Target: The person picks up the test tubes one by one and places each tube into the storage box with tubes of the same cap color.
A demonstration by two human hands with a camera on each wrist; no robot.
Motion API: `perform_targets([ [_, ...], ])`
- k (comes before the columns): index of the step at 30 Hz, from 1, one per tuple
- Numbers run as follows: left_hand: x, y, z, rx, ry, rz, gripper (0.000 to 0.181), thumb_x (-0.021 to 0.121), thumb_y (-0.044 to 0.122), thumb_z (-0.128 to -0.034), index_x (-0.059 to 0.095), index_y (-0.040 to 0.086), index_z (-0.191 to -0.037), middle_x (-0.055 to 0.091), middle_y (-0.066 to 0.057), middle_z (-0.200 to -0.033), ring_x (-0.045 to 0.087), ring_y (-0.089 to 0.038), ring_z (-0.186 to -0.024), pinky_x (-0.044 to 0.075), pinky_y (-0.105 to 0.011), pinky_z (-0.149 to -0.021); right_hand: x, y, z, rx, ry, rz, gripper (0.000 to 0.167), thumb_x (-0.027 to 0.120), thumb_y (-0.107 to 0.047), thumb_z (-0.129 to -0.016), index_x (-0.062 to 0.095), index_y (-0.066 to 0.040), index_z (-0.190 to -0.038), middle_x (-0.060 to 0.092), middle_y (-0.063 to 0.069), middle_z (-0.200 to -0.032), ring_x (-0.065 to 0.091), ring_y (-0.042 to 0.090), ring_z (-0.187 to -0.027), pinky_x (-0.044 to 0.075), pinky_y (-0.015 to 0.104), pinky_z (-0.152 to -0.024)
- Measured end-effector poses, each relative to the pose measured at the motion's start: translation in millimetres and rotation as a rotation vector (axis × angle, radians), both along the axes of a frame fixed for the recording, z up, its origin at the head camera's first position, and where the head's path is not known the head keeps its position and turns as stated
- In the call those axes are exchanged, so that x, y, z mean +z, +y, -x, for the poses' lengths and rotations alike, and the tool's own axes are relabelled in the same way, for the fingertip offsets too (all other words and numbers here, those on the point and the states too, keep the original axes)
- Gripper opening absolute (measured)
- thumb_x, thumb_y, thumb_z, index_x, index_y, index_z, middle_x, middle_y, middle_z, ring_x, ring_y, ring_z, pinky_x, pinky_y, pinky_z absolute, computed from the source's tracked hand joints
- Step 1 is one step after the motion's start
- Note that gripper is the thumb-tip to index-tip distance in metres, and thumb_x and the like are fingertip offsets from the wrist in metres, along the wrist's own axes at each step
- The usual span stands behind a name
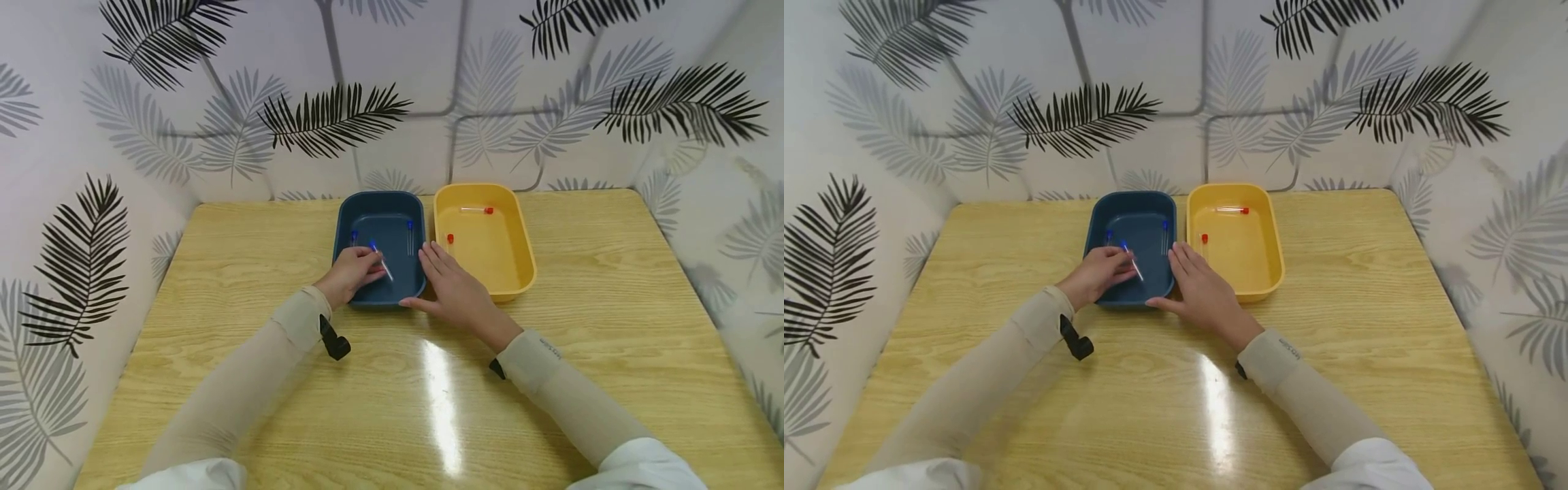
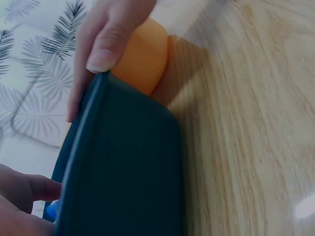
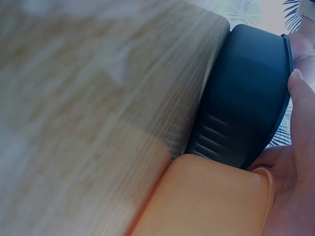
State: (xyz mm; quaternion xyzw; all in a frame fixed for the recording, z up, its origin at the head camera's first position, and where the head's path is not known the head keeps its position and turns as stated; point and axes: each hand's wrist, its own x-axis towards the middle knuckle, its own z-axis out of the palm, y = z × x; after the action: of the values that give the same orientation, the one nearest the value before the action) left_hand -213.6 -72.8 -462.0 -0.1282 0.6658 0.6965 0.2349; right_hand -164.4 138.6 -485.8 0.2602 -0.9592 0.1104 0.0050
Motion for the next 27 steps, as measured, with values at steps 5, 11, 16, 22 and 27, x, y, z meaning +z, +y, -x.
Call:
perform_targets([
  [5, -8.3, 2.6, 3.5, -0.023, 0.021, 0.086, 0.027, 0.05, 0.006, -0.0955, 0.053, -0.01, -0.117, 0.054, -0.02, -0.119, 0.059, -0.018, -0.087, 0.051, -0.03, -0.083, -0.6, 0, -0.6, -0.002, -0.006, -0.007, 0.1, 0.042, -0.073, -0.081, 0.018, -0.004, -0.148, 0.011, 0.011, -0.154, 0.002, 0.021, -0.141, 0.011, 0.037, -0.112],
  [11, -13.9, 4.3, 7.2, -0.02, 0.0, 0.132, 0.026, 0.052, 0.006, -0.0948, 0.053, -0.008, -0.117, 0.055, -0.019, -0.115, 0.06, -0.021, -0.091, 0.051, -0.029, -0.082, -0.8, 0, -1.3, -0.003, -0.009, -0.002, 0.1, 0.041, -0.075, -0.08, 0.018, -0.004, -0.148, 0.01, 0.011, -0.154, 0.001, 0.021, -0.141, 0.012, 0.037, -0.112],
  [16, -16.8, 5.1, 10.2, -0.026, -0.015, 0.172, 0.027, 0.054, 0.007, -0.0942, 0.052, -0.006, -0.118, 0.058, -0.018, -0.111, 0.062, -0.021, -0.089, 0.051, -0.028, -0.081, -1.6, 1, -1.0, 0.003, -0.003, 0.01, 0.099, 0.044, -0.072, -0.081, 0.019, -0.003, -0.148, 0.011, 0.011, -0.154, 0.002, 0.021, -0.141, 0.012, 0.037, -0.112],
  [22, -19.2, 6.0, 12.3, -0.032, -0.001, 0.202, 0.03, 0.056, 0.008, -0.0931, 0.052, -0.007, -0.119, 0.06, -0.016, -0.106, 0.063, -0.018, -0.086, 0.053, -0.026, -0.076, -2.2, 0, -0.1, -0.001, 0.002, 0.006, 0.099, 0.043, -0.073, -0.081, 0.018, -0.004, -0.148, 0.011, 0.01, -0.154, 0.002, 0.021, -0.141, 0.013, 0.037, -0.112],
  [27, -19.6, 5.9, 13.0, -0.051, 0.012, 0.226, 0.028, 0.057, 0.009, -0.093, 0.055, -0.007, -0.116, 0.06, -0.015, -0.101, 0.064, -0.017, -0.083, 0.053, -0.027, -0.077, -1.6, 0, 0.4, -0.003, 0.003, 0.003, 0.099, 0.043, -0.073, -0.081, 0.018, -0.004, -0.148, 0.01, 0.01, -0.154, 0.002, 0.021, -0.141, 0.013, 0.038, -0.112],
])
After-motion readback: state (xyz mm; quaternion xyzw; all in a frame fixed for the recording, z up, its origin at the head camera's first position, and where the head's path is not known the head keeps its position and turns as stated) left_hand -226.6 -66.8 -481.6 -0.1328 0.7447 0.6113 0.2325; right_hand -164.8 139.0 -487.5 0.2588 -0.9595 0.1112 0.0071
